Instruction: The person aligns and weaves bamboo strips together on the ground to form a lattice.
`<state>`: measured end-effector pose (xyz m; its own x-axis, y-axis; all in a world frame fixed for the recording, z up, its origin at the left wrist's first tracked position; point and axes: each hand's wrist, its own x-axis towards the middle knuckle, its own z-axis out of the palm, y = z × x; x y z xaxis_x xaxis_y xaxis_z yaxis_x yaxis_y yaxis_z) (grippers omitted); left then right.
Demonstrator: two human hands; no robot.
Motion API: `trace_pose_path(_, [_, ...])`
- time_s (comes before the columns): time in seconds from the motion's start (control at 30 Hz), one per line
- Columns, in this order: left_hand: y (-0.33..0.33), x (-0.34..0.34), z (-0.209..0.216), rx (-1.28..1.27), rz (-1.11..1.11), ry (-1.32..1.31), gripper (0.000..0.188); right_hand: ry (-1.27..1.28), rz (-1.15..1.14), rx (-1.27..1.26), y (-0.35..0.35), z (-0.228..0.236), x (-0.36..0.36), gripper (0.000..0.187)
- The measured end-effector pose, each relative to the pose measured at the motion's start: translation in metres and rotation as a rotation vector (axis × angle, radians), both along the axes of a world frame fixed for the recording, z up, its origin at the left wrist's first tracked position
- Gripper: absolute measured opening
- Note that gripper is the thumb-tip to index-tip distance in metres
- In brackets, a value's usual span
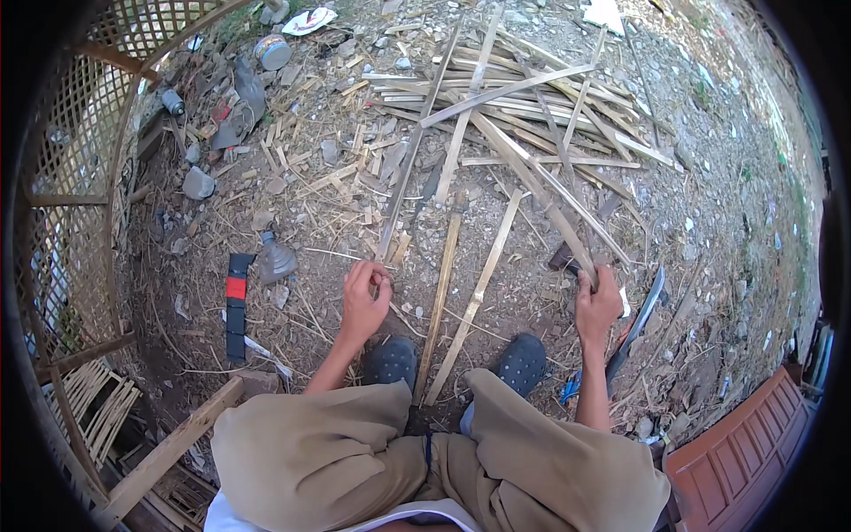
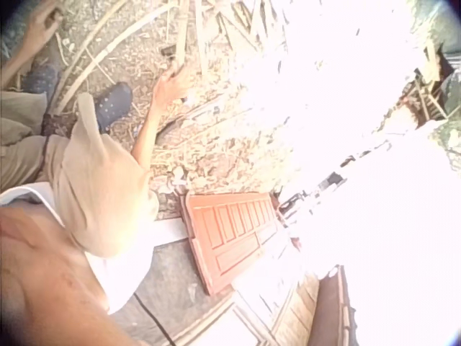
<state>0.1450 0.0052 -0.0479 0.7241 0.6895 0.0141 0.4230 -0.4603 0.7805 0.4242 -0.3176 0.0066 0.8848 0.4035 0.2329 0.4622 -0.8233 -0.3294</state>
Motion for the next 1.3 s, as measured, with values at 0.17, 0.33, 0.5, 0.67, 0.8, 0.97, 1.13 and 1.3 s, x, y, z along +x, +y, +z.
trace_pose_path(0.17, [0.025, 0.016, 0.011, -0.198, 0.055, -0.05, 0.01, 0.302, -0.044, 0.119, -0.046, 0.001, -0.041, 0.028])
trace_pose_path(0.33, [0.046, 0.038, 0.021, -0.999, 0.095, -0.358, 0.021, 0.613, 0.078, 0.168, -0.042, 0.035, -0.061, 0.025])
trace_pose_path(0.5, [0.058, 0.057, 0.016, -1.177, 0.116, -0.355, 0.035, 0.889, 0.27, 0.223, -0.011, 0.041, -0.067, 0.026])
trace_pose_path(0.67, [0.053, 0.052, 0.024, -1.271, 0.013, -0.438, 0.05, 1.271, 0.343, 0.461, 0.004, 0.032, -0.072, 0.056])
trace_pose_path(0.8, [0.056, 0.054, 0.048, -1.236, -0.123, -0.511, 0.06, 1.47, 0.314, 0.599, 0.0, 0.029, -0.069, 0.062])
trace_pose_path(0.97, [0.067, 0.088, 0.088, -1.387, -0.288, -0.663, 0.063, 1.609, 0.268, 0.558, -0.008, 0.01, -0.069, 0.062])
trace_pose_path(1.13, [0.052, 0.125, 0.098, -1.275, -0.202, -0.647, 0.044, 1.611, 0.29, 0.486, -0.026, -0.004, -0.074, 0.058])
trace_pose_path(1.3, [0.007, 0.143, 0.098, -1.217, -0.209, -0.564, 0.034, 1.055, 0.67, 0.111, -0.025, 0.0, -0.045, 0.044])
